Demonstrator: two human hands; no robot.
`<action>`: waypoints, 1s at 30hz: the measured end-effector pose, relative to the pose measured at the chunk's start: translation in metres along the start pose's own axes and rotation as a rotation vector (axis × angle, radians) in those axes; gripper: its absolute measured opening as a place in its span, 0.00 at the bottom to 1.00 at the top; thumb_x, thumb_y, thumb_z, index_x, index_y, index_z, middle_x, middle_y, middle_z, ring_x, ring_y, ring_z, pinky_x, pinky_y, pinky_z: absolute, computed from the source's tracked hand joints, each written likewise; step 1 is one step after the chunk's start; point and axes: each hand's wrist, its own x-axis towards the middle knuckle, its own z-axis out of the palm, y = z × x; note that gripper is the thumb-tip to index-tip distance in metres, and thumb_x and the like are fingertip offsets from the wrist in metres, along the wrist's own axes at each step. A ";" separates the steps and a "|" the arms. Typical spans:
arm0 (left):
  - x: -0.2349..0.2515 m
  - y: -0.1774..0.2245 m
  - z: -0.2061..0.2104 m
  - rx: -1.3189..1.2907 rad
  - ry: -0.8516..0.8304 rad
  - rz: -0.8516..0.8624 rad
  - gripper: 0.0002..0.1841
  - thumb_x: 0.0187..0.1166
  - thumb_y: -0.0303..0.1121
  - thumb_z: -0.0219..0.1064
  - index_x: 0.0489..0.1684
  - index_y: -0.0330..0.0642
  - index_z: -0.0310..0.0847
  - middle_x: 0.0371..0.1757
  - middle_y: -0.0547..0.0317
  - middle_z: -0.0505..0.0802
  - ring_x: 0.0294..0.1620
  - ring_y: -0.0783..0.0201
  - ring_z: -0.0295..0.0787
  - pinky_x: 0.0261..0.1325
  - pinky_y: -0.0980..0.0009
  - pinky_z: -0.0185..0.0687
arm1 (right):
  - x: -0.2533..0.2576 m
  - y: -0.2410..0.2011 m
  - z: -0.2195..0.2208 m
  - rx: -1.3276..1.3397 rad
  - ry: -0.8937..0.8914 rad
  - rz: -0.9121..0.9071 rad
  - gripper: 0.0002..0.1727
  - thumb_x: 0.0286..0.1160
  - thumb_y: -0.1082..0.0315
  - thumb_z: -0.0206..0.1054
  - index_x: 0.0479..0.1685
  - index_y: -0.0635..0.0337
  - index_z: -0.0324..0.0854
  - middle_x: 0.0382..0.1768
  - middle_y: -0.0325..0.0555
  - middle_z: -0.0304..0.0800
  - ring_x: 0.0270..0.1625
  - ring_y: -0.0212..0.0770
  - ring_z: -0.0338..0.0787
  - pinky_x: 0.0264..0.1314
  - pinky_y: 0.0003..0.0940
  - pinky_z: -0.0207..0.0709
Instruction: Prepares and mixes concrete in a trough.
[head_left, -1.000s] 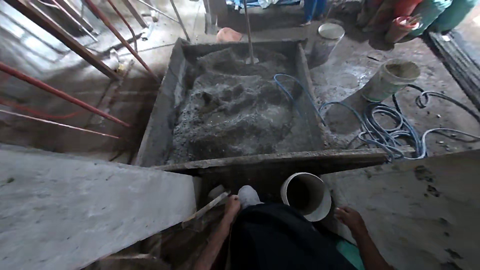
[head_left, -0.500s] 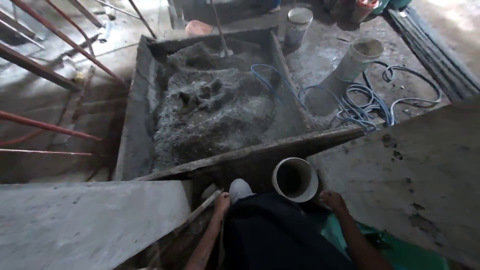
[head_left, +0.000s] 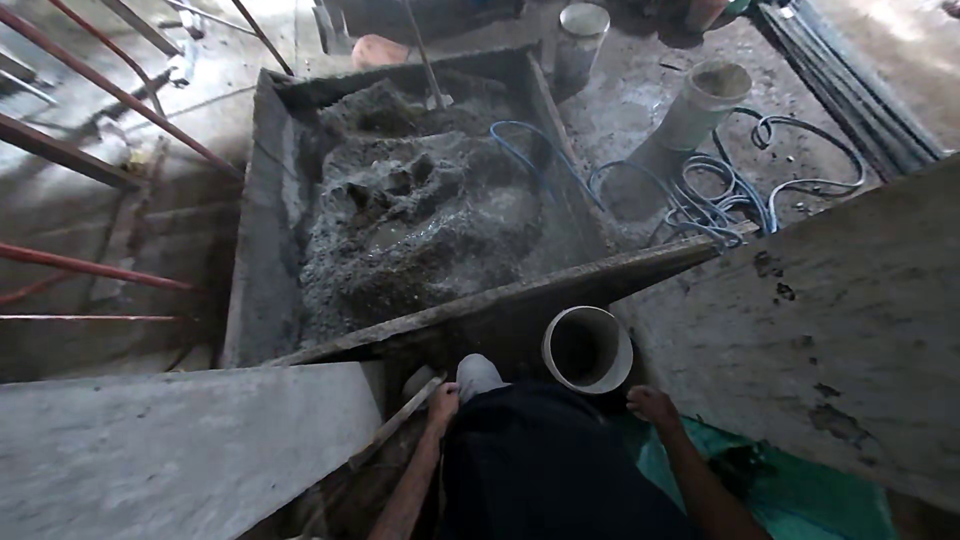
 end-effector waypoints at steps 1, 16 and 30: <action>-0.001 -0.001 -0.001 0.007 0.002 -0.004 0.17 0.87 0.26 0.60 0.69 0.30 0.80 0.71 0.35 0.86 0.74 0.43 0.81 0.78 0.48 0.73 | 0.000 -0.001 0.001 -0.009 0.001 -0.005 0.20 0.90 0.67 0.61 0.72 0.71 0.76 0.65 0.67 0.86 0.60 0.58 0.91 0.65 0.51 0.83; -0.008 -0.011 -0.004 -0.025 0.013 0.010 0.18 0.86 0.23 0.59 0.72 0.28 0.78 0.73 0.32 0.84 0.77 0.41 0.79 0.80 0.50 0.70 | -0.005 -0.025 0.005 -0.109 -0.025 -0.005 0.20 0.88 0.67 0.63 0.72 0.70 0.76 0.64 0.66 0.87 0.57 0.56 0.92 0.62 0.49 0.83; 0.009 -0.005 -0.033 -0.011 -0.069 -0.123 0.19 0.88 0.26 0.57 0.76 0.33 0.76 0.74 0.34 0.83 0.76 0.42 0.79 0.79 0.48 0.71 | 0.001 -0.080 0.030 -0.087 -0.034 -0.097 0.17 0.87 0.69 0.63 0.68 0.70 0.79 0.55 0.64 0.89 0.50 0.50 0.91 0.57 0.46 0.84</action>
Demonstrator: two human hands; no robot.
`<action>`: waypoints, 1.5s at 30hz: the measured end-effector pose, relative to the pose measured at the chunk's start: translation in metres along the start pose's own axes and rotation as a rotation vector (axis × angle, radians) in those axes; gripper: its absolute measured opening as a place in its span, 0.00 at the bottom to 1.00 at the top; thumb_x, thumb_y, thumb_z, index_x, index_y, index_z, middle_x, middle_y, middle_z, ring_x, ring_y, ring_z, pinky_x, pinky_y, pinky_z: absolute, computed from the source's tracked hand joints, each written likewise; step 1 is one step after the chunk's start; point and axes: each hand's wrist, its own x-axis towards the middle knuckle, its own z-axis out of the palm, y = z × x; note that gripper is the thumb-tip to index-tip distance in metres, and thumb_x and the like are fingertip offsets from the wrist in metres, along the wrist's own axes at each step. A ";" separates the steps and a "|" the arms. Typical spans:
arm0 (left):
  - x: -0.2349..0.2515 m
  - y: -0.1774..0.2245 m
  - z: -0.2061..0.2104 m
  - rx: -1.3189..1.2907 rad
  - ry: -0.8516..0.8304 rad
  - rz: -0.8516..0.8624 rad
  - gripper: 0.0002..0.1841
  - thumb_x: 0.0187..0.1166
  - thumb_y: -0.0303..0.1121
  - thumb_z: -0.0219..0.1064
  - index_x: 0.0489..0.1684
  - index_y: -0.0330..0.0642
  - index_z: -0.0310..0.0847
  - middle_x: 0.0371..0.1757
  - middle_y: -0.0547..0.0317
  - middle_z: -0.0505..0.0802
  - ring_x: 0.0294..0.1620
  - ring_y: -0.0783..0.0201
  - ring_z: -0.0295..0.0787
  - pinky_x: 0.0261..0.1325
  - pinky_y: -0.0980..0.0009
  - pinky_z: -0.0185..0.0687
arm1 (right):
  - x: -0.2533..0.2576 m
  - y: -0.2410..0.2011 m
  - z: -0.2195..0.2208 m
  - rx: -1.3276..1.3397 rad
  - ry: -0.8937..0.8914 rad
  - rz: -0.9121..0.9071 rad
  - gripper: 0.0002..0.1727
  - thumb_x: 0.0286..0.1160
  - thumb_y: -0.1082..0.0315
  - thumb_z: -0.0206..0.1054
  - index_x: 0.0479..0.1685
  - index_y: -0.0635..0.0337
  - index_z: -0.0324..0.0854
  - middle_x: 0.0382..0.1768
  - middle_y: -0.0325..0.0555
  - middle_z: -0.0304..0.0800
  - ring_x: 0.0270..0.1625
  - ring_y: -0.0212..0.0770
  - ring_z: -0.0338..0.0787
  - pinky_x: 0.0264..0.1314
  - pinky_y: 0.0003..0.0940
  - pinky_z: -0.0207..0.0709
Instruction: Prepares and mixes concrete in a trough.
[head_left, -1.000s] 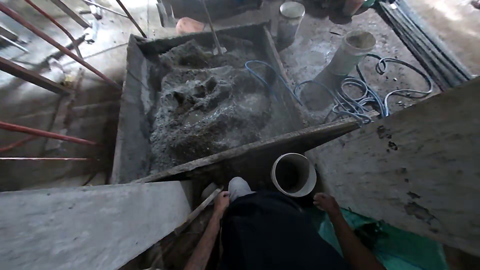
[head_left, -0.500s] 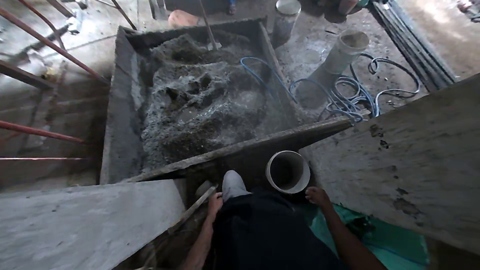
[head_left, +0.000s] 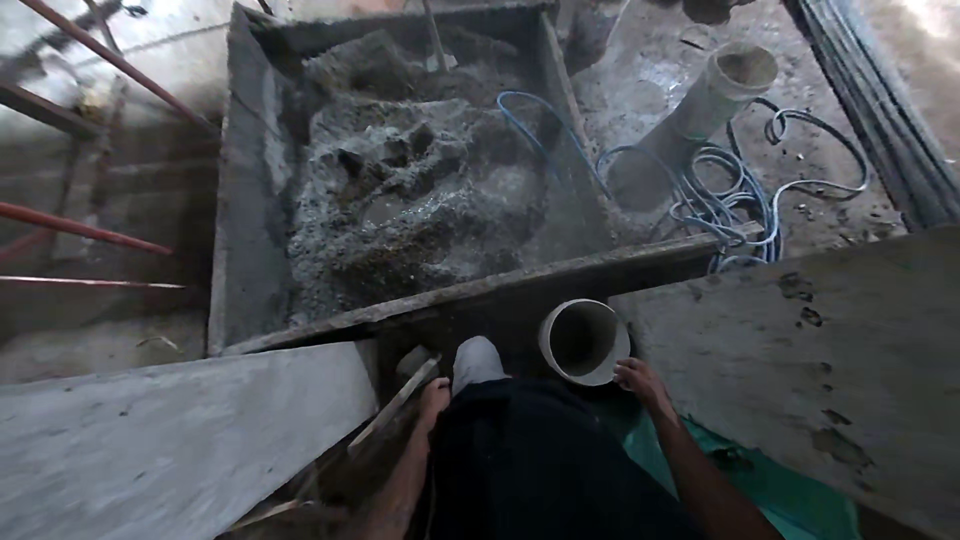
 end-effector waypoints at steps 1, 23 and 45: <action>0.005 0.006 -0.004 -0.009 0.000 0.007 0.20 0.88 0.26 0.57 0.76 0.33 0.76 0.74 0.34 0.84 0.76 0.42 0.80 0.78 0.48 0.72 | 0.002 -0.002 0.000 -0.016 -0.004 -0.003 0.17 0.87 0.69 0.63 0.68 0.70 0.79 0.56 0.64 0.89 0.50 0.50 0.91 0.57 0.46 0.84; 0.115 0.097 -0.132 -0.094 -0.048 0.080 0.18 0.89 0.26 0.54 0.74 0.32 0.77 0.73 0.33 0.83 0.73 0.42 0.81 0.76 0.47 0.74 | -0.016 -0.165 0.028 -0.140 0.140 -0.108 0.18 0.86 0.69 0.62 0.68 0.72 0.78 0.57 0.65 0.89 0.53 0.53 0.91 0.61 0.50 0.84; 0.104 -0.051 -0.200 0.168 -0.018 -0.280 0.23 0.85 0.39 0.64 0.71 0.29 0.78 0.72 0.30 0.84 0.76 0.35 0.79 0.77 0.37 0.72 | -0.019 -0.255 0.019 -0.407 0.246 -0.481 0.18 0.82 0.70 0.64 0.64 0.74 0.81 0.56 0.67 0.90 0.56 0.57 0.92 0.65 0.54 0.82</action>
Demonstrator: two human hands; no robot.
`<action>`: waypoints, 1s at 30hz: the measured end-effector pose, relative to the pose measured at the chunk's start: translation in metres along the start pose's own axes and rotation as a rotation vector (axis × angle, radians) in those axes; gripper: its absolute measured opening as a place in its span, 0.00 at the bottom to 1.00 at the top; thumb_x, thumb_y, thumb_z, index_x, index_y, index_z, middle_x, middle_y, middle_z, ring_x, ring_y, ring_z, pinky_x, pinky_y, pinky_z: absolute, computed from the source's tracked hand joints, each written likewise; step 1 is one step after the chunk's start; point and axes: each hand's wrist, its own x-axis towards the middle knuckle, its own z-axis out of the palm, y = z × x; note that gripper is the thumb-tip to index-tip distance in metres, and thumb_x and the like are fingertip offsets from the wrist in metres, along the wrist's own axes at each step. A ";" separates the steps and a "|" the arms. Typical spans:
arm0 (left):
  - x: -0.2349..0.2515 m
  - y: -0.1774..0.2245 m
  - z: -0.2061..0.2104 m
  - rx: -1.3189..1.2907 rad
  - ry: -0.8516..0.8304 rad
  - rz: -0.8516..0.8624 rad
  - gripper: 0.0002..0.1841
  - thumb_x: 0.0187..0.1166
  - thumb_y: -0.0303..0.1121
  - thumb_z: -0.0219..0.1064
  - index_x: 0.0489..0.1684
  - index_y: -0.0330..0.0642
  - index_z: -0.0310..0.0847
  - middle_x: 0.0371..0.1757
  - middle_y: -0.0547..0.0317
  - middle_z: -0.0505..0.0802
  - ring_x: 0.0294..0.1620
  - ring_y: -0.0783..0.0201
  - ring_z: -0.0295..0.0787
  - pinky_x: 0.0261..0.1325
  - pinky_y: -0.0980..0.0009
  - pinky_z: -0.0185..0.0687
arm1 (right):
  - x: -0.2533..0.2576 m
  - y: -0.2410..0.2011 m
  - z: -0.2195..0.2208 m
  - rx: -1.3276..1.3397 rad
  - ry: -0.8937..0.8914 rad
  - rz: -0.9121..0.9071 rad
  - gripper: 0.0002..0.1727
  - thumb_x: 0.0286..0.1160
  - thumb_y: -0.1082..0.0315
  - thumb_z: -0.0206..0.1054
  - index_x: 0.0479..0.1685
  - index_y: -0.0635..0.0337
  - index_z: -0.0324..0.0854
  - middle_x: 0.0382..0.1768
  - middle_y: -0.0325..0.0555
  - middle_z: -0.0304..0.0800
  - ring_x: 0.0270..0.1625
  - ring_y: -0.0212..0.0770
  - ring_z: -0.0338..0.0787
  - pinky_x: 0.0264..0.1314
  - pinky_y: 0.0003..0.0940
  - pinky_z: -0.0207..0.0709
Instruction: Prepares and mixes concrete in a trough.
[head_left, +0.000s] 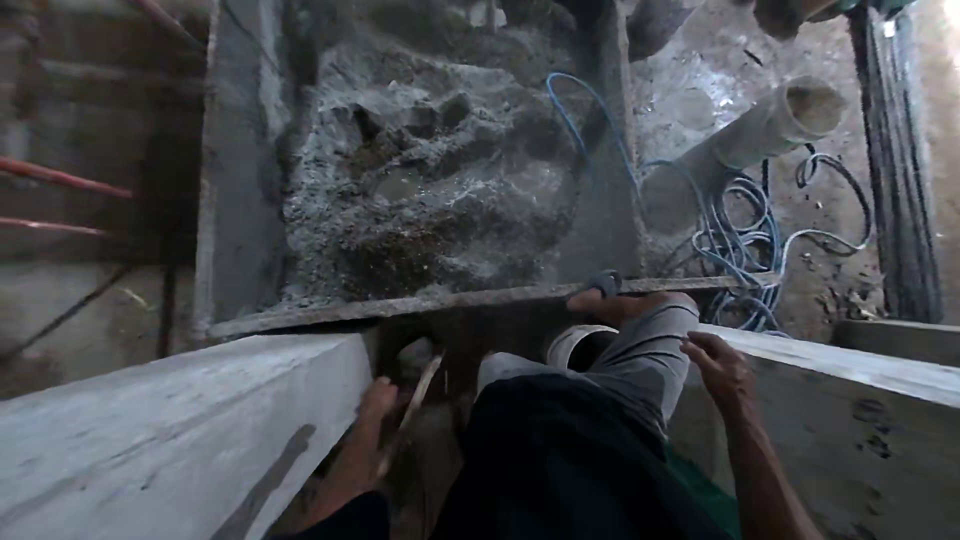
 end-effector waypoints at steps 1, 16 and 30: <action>-0.005 -0.028 -0.001 0.030 -0.021 -0.111 0.28 0.83 0.44 0.67 0.73 0.29 0.77 0.73 0.30 0.83 0.78 0.35 0.78 0.77 0.36 0.71 | 0.003 0.004 0.000 -0.037 -0.024 -0.009 0.18 0.81 0.69 0.64 0.64 0.74 0.82 0.55 0.68 0.90 0.56 0.58 0.92 0.65 0.56 0.82; -0.062 -0.053 0.101 -0.205 -0.284 -0.196 0.27 0.87 0.40 0.65 0.75 0.26 0.74 0.74 0.31 0.83 0.78 0.40 0.78 0.81 0.47 0.70 | 0.046 -0.034 0.001 -0.314 -0.294 0.058 0.16 0.84 0.70 0.66 0.64 0.69 0.83 0.57 0.67 0.89 0.58 0.62 0.90 0.66 0.64 0.78; -0.031 -0.082 0.161 -0.250 -0.307 -0.289 0.26 0.76 0.37 0.75 0.68 0.29 0.80 0.63 0.34 0.88 0.63 0.42 0.86 0.65 0.46 0.81 | 0.009 0.002 -0.007 -0.389 -0.328 0.177 0.18 0.84 0.66 0.67 0.67 0.64 0.84 0.61 0.61 0.90 0.64 0.57 0.90 0.72 0.59 0.77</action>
